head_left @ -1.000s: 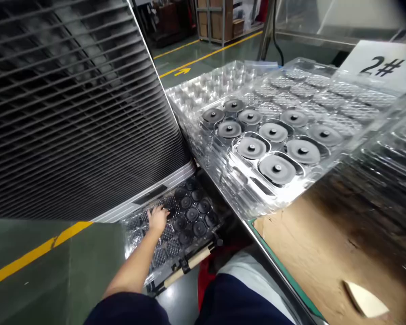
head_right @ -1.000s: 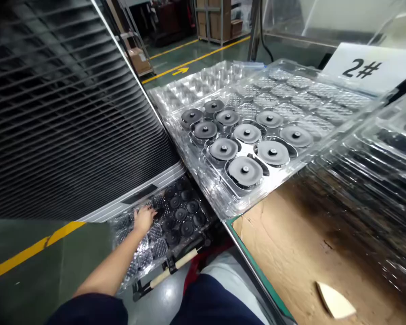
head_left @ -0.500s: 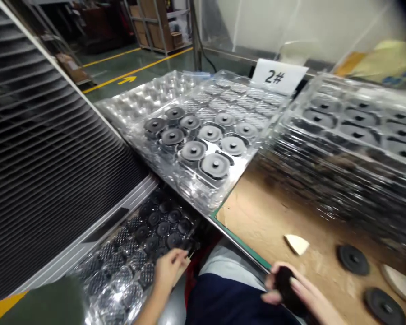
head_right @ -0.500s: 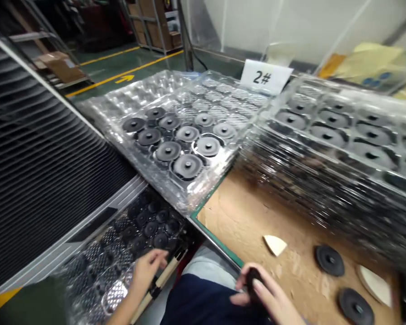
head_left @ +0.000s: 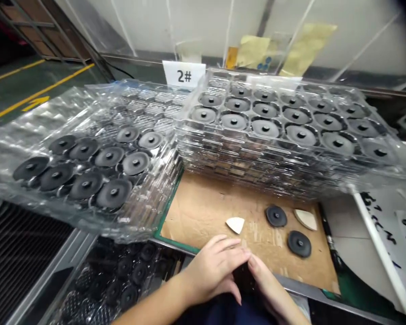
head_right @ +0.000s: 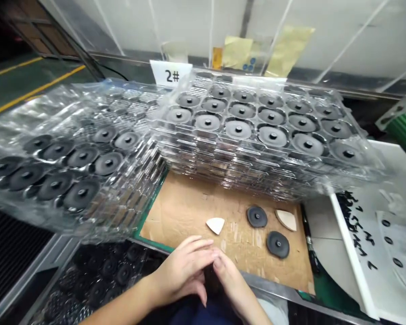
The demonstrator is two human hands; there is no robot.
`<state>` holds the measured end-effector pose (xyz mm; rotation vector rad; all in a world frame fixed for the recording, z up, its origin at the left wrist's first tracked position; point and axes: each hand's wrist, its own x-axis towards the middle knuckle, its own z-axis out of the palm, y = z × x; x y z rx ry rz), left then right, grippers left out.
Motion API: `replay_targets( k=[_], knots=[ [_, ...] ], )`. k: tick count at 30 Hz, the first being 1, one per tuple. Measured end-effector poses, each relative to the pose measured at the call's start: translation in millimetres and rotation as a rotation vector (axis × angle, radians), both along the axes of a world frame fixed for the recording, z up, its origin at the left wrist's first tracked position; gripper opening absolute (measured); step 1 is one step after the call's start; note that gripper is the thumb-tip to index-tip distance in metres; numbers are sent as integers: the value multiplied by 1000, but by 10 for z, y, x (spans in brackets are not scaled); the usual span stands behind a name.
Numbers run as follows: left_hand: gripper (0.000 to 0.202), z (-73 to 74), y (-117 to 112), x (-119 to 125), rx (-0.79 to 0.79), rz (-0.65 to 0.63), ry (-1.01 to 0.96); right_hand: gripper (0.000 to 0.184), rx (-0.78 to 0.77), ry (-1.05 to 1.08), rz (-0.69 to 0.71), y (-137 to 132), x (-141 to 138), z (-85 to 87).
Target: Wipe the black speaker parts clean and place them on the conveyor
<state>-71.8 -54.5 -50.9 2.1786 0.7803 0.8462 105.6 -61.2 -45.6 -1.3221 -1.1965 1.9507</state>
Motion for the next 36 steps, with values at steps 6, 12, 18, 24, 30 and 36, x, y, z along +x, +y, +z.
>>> replay_targets(
  k=[6,12,18,24,30,36],
  knots=[
    [75,2,173,109,-157,-55,-14,74,109,-132,-10,122,102,-108],
    [64,-62,256,93,-915,577,-604,73,360,-380,-37,362,127,-261],
    [61,-25,466,17,-1320,687,-1249,31,632,-622,-78,452,77,-693],
    [53,41,573,65,-1333,669,-1333,33,801,-589,-83,616,177,-536],
    [49,226,690,227,-1279,758,-1356,28,1027,-506,-110,920,-43,211],
    [46,295,669,324,-1265,761,-1415,28,1081,-520,-85,878,-122,303]
  ],
)
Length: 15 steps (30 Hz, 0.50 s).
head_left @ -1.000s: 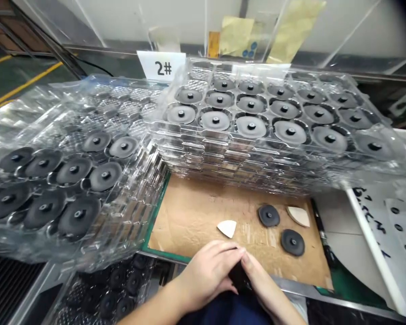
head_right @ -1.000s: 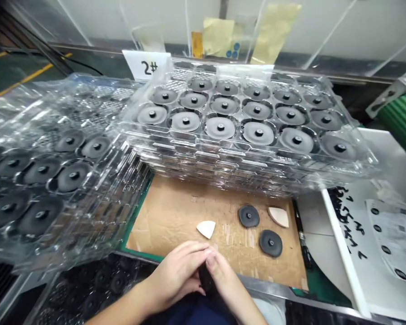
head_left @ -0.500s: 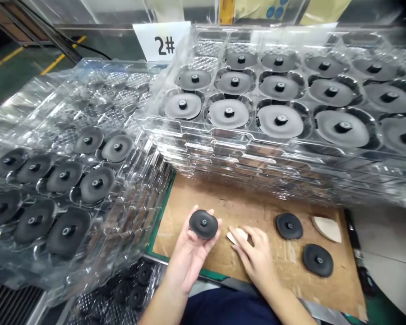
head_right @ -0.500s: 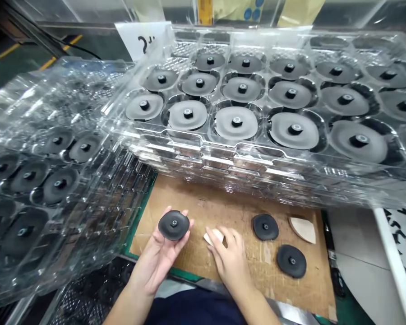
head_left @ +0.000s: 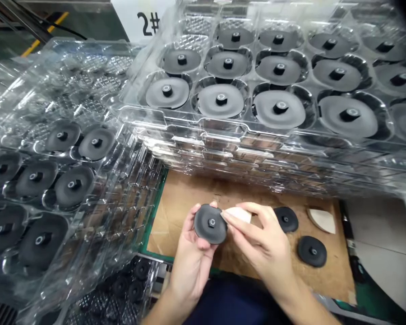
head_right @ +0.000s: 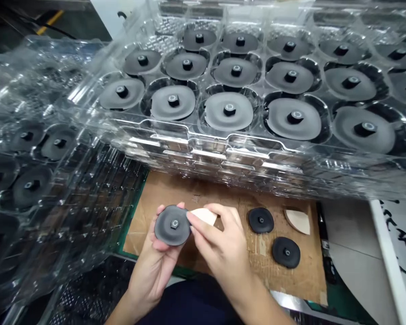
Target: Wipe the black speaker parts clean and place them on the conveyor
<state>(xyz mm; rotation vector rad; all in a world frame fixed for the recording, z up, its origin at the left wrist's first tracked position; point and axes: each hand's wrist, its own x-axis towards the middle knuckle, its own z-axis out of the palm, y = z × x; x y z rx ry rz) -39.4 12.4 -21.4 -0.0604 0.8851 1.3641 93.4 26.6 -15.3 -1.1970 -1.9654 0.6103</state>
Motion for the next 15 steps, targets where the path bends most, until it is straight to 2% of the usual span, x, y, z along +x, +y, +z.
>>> replay_targets(
  k=[4,8,11,15],
  knots=[
    [47,19,-3,17,14,-5,-21,33,-21,9,100,-26,28,8],
    [48,63,10,11,36,17,35,27,-14,32,-9,5,9,77],
    [48,84,3,9,44,-19,16,28,-17,65,60,36,20,96],
    [49,82,-14,-11,45,-48,8,25,7,74,67,183,90,75]
  ],
)
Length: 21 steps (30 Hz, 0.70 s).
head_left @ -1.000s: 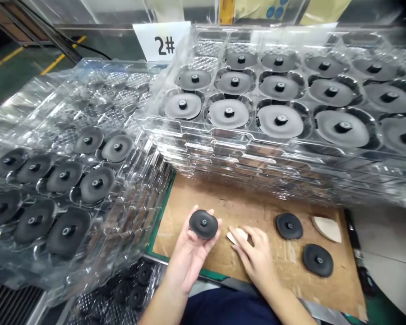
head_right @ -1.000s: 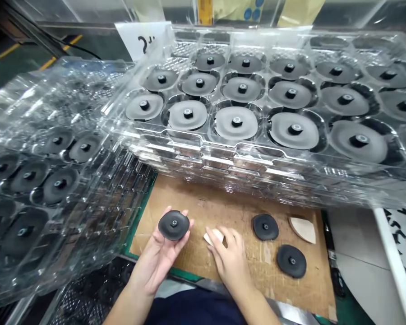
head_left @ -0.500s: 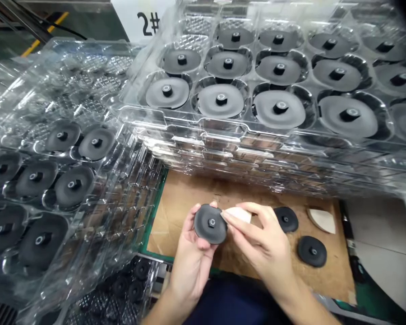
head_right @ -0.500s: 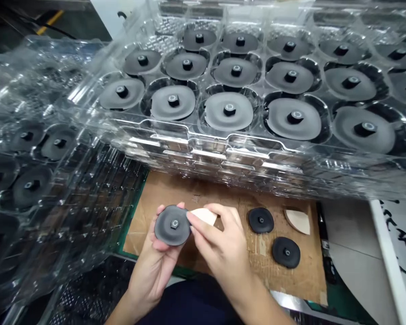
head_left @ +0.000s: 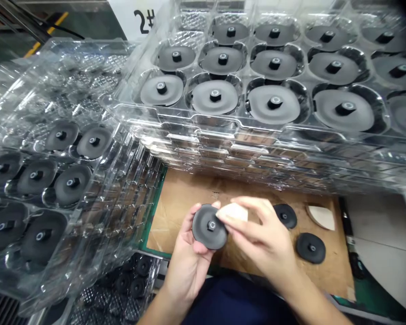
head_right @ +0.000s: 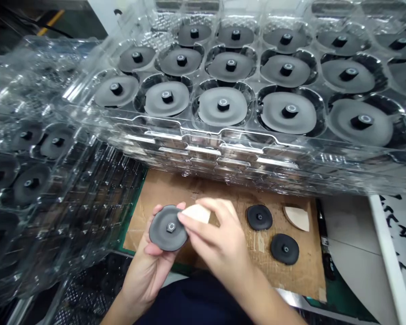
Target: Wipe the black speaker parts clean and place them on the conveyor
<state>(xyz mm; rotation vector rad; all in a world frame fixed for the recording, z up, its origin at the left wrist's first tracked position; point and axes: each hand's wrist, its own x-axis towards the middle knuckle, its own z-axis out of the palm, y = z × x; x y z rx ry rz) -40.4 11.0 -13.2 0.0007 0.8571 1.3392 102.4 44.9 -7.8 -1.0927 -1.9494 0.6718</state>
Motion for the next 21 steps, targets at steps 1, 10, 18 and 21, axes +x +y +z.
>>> replay_targets(
  k=[1,10,18,21],
  knots=[
    [49,3,-2,-14,-1,-2,1,24,8,9,13,34,21,3],
    [50,69,-26,-75,24,-115,-21,24,6,40,105,60,137,94],
    [53,40,-113,-71,50,-202,17,25,-27,36,104,-55,225,147],
    [54,47,-123,-27,41,-176,21,23,40,29,44,-90,214,161]
  ],
)
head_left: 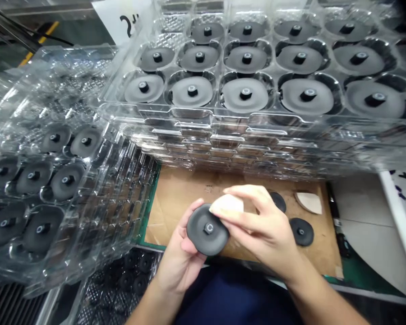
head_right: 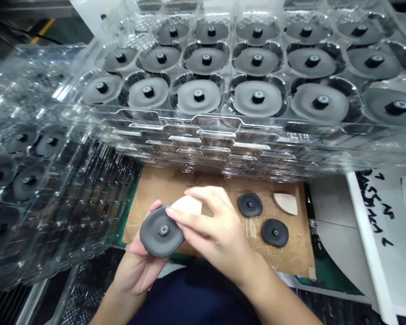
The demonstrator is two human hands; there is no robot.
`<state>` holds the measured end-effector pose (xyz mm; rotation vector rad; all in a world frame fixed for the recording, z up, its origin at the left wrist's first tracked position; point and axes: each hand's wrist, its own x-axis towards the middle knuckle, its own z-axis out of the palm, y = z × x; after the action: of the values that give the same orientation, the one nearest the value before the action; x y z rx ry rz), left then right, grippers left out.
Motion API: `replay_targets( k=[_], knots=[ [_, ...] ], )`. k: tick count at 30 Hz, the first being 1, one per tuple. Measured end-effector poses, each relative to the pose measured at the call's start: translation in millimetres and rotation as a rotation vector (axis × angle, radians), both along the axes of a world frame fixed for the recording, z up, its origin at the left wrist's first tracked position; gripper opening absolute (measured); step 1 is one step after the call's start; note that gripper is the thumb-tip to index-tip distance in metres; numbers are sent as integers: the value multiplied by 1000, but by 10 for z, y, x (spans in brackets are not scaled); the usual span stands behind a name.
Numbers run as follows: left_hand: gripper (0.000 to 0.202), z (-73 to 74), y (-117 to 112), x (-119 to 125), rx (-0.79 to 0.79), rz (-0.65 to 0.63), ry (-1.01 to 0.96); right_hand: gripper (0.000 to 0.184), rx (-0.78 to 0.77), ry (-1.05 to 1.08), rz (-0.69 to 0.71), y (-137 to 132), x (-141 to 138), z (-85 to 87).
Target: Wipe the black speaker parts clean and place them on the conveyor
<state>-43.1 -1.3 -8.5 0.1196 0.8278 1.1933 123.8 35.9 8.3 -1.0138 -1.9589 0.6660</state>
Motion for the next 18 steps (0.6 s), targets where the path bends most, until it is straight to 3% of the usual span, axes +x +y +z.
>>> replay_targets(
  k=[7,11,15,18],
  knots=[
    [49,136,46,124,84,54,62,24,-18,16,-72,-271,-19,60],
    [52,150,5,216,79,132,131,24,-4,-5,-171,-324,-11,77],
    [52,159,-32,267,83,144,119,26,-10,29,-88,-359,-15,75],
    [51,167,-41,281,100,181,151,24,-30,15,-186,-371,-17,62]
  ],
)
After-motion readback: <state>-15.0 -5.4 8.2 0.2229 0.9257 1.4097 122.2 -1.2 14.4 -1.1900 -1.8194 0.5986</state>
